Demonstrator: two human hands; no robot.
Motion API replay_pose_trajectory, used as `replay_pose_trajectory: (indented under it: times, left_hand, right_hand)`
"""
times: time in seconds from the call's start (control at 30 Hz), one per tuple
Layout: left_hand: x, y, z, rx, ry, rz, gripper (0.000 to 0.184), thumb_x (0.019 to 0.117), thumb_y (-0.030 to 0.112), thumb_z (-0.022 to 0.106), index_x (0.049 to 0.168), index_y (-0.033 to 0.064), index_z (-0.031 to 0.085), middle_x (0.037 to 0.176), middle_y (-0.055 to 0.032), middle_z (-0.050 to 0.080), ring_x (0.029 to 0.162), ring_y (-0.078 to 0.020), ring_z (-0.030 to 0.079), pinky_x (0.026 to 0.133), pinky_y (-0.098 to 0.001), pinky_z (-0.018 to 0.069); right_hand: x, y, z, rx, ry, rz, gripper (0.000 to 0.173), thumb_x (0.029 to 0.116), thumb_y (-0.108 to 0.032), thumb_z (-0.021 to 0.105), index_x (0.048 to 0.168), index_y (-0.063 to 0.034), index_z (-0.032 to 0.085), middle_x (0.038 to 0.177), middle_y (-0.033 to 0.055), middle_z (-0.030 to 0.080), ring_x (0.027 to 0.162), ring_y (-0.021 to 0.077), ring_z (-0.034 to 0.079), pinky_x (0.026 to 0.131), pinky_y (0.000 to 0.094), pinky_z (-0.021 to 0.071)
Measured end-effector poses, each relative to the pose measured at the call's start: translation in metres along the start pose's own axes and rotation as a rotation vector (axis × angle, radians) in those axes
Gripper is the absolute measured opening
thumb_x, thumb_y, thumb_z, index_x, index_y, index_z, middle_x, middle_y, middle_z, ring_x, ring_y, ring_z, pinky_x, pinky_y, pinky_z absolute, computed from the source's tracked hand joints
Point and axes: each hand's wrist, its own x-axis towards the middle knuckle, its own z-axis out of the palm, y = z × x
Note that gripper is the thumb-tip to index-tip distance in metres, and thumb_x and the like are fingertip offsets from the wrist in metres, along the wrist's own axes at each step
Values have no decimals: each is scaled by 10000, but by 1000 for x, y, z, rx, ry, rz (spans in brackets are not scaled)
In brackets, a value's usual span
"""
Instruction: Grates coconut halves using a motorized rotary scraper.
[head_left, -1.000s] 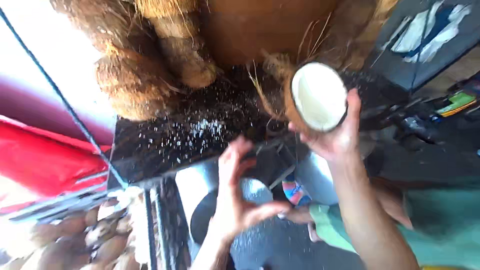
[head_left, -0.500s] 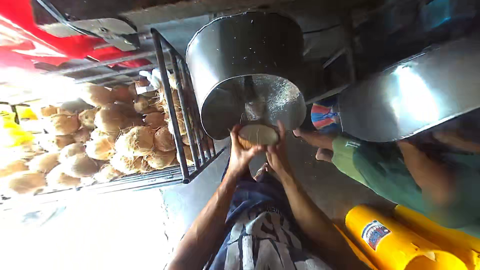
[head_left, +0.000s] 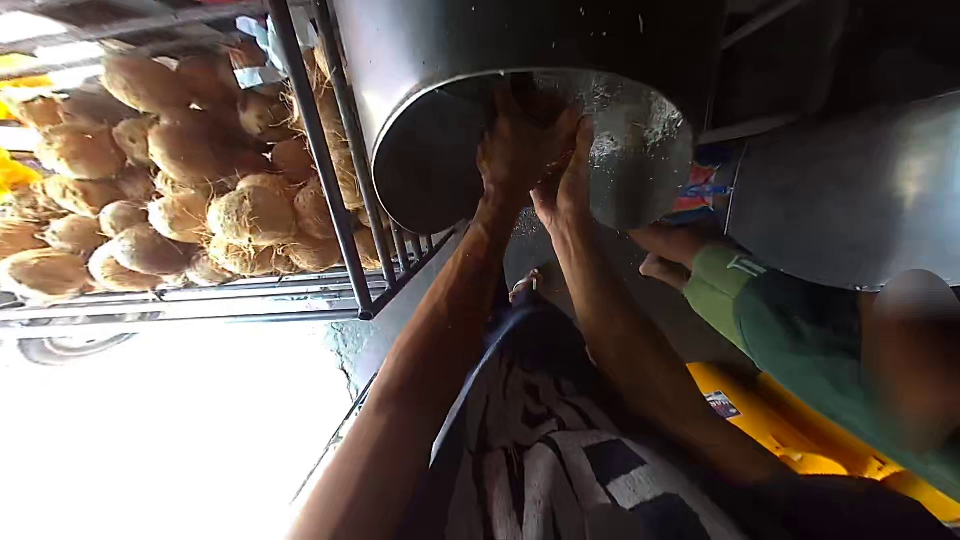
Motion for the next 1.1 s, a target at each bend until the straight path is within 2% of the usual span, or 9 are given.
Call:
replay_pose_trajectory:
  times: [0.23, 0.4, 0.5, 0.57, 0.67, 0.77, 0.87, 1.0, 1.1]
  left_hand:
    - [10, -19, 18, -219, 60, 74, 1071, 720, 766, 701, 1473, 52, 434, 1277, -157, 643, 1089, -298, 673, 863, -560, 565]
    - [16, -37, 30, -999, -72, 217, 656, 927, 361, 668, 1391, -37, 431, 1171, -87, 624, 1053, -80, 619, 945, -289, 538]
    - [-6, -28, 11, -775, -60, 147, 549, 930, 347, 722, 1311, 6, 523, 1039, -75, 663, 943, -117, 653, 846, -337, 577]
    - [0, -11, 6, -457, -41, 72, 971, 797, 594, 778, 1503, 88, 346, 1143, -99, 689, 1014, -223, 691, 866, -507, 586]
    - [2, -24, 19, -459, -20, 60, 1141, 783, 653, 749, 1607, 90, 196, 1198, -113, 685, 1026, -242, 692, 860, -538, 588]
    - [17, -32, 28, -683, 21, 148, 1002, 828, 562, 750, 1545, 18, 310, 1179, -119, 665, 1017, -187, 671, 890, -448, 583]
    - [21, -38, 35, -1006, -9, 189, 550, 911, 365, 714, 1256, -10, 507, 939, -77, 637, 764, -123, 634, 682, -316, 576]
    - [24, -49, 31, -1070, -247, 35, 577, 1060, 492, 417, 1466, 85, 468, 1290, -118, 626, 1116, -189, 631, 924, -415, 563]
    - [-3, -18, 5, -483, -40, 59, 859, 909, 545, 689, 1529, 57, 350, 1365, -160, 588, 1095, -237, 663, 893, -442, 586]
  right_hand:
    - [2, 0, 1, -118, 100, -60, 527, 1041, -562, 447, 1463, -249, 399, 1174, 100, 615, 986, 243, 665, 767, 454, 605]
    - [-4, -9, -3, -181, 114, -151, 657, 1033, -440, 546, 1574, -289, 206, 1404, 132, 506, 1157, 299, 610, 836, 515, 590]
    - [-8, -7, -7, -165, 119, -108, 515, 1046, -482, 504, 1470, -205, 409, 1216, 130, 613, 998, 284, 666, 753, 502, 603]
    - [3, -15, 0, -179, 90, -135, 429, 1048, -473, 491, 1356, -175, 468, 1022, 77, 608, 850, 207, 649, 677, 415, 588]
    - [0, -6, -4, -228, 102, -119, 594, 1037, -501, 508, 1533, -233, 322, 1183, 124, 601, 963, 259, 654, 734, 454, 601]
    - [2, -11, 8, -342, 178, -147, 739, 997, -515, 599, 1569, -235, 227, 1283, 166, 589, 1017, 312, 667, 740, 490, 609]
    - [-7, -14, 9, -431, 151, -209, 838, 971, -416, 687, 1584, -187, 163, 1345, 190, 536, 1000, 307, 680, 706, 463, 628]
    - [-5, -8, -4, -141, 44, -109, 683, 1026, -508, 535, 1585, -288, 209, 1437, 153, 501, 1168, 346, 617, 861, 559, 587]
    - [0, -5, -7, -49, 16, -110, 554, 1038, -558, 460, 1451, -189, 435, 1201, 132, 629, 987, 277, 677, 787, 496, 611]
